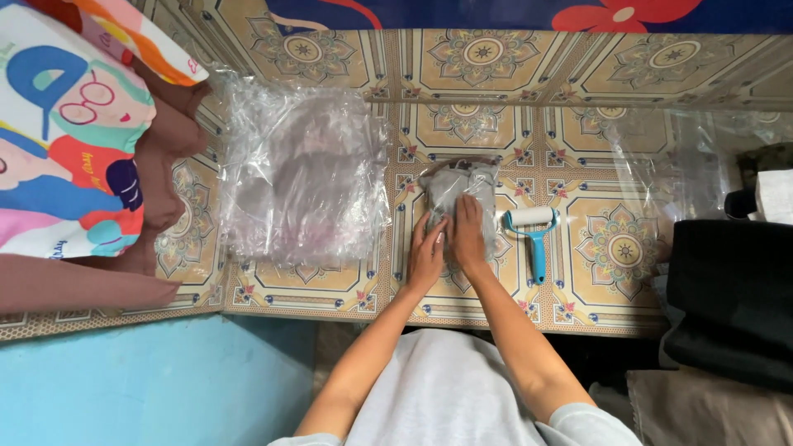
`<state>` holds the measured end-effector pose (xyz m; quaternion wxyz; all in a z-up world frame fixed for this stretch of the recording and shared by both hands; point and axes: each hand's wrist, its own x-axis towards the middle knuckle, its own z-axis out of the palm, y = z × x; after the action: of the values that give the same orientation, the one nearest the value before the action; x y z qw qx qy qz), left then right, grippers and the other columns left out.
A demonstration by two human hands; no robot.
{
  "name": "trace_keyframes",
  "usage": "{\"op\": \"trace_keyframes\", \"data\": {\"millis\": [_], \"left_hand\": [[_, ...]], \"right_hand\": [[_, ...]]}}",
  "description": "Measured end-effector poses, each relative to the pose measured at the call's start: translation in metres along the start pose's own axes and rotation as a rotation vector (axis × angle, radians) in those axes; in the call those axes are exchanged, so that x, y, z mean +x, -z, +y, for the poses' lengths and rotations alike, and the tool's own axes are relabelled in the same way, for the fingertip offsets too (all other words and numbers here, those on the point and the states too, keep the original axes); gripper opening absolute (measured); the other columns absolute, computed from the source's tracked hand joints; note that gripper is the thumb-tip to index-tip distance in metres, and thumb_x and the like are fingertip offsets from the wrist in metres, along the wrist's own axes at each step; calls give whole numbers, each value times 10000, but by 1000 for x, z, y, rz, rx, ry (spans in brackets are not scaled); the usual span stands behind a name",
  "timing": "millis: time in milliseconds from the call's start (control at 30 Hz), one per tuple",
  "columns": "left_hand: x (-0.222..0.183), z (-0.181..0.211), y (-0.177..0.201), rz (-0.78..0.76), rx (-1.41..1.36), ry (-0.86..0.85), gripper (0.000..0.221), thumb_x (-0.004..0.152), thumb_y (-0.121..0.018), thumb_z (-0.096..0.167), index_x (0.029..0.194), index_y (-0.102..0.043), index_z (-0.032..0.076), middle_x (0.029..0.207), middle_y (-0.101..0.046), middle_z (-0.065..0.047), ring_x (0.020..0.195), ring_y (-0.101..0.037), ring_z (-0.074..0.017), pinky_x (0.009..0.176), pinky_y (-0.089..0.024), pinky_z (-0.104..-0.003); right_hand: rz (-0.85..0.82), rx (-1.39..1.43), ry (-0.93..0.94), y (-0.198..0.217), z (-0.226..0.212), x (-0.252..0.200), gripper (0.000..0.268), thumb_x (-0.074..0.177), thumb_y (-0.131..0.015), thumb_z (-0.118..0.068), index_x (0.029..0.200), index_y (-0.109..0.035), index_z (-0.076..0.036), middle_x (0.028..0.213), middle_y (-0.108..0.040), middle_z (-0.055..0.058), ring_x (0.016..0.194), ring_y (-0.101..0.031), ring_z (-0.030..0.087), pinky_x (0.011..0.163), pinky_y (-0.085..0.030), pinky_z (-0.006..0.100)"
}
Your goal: Using a lint roller to remove lint and debris from shirts.
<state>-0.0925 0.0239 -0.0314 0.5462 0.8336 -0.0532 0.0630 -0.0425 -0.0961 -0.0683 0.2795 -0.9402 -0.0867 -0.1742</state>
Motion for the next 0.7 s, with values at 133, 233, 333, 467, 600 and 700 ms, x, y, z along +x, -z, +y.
{"op": "trace_keyframes", "data": {"millis": [133, 233, 333, 467, 600, 700], "left_hand": [[4, -2, -4, 19, -16, -41, 355, 1083, -484, 155, 1415, -603, 117, 1541, -367, -247, 1442, -370, -465, 1170, -337, -546], [12, -3, -5, 46, -32, -49, 361, 1060, -496, 100, 1400, -617, 108, 1571, -362, -241, 1448, -371, -444, 1170, -338, -530], [9, -4, 1, -106, -128, -70, 478, 972, -536, 47, 1437, -597, 133, 1660, -224, -227, 1512, -243, -446, 1218, -259, -544], [13, -29, -4, 84, -367, 183, 576, 936, -514, 212, 1480, -485, 27, 1575, -286, -329, 1488, -256, -488, 1230, -208, -556], [28, -92, -27, 128, -624, 583, 373, 1087, -483, 365, 1367, -650, 184, 1202, -665, -81, 782, -685, -163, 609, -588, -275], [39, -84, -31, 58, -578, 609, 328, 1031, -603, 406, 1305, -711, 263, 1290, -677, -105, 1079, -652, -202, 854, -532, -337]], "right_hand": [[172, 357, -194, -35, 18, -4, 557, 838, -840, -323, 1276, -572, -107, 1149, -578, 88, 1119, -573, 287, 1043, -424, 392], [129, 277, -180, -30, 3, -7, 637, 721, -777, -25, 1301, -516, -38, 1163, -560, 176, 1111, -565, 403, 1027, -430, 477], [-85, 555, -352, 4, -30, -8, 987, 777, -669, 3, 1588, -108, -22, 1598, -254, 303, 1489, -254, 483, 1183, -231, 630], [-64, 506, -427, 19, -40, -12, 771, 854, -799, -253, 1462, -372, -47, 1430, -501, 290, 1350, -465, 485, 1148, -364, 556], [6, 426, -349, 3, -36, -22, 924, 705, -904, -275, 1458, -444, 1, 1460, -475, 325, 1389, -432, 501, 1190, -332, 552], [-91, 376, -451, -8, -28, -20, 727, 900, -725, -262, 1527, -439, -32, 1491, -464, 340, 1418, -393, 510, 1169, -308, 632]]}}
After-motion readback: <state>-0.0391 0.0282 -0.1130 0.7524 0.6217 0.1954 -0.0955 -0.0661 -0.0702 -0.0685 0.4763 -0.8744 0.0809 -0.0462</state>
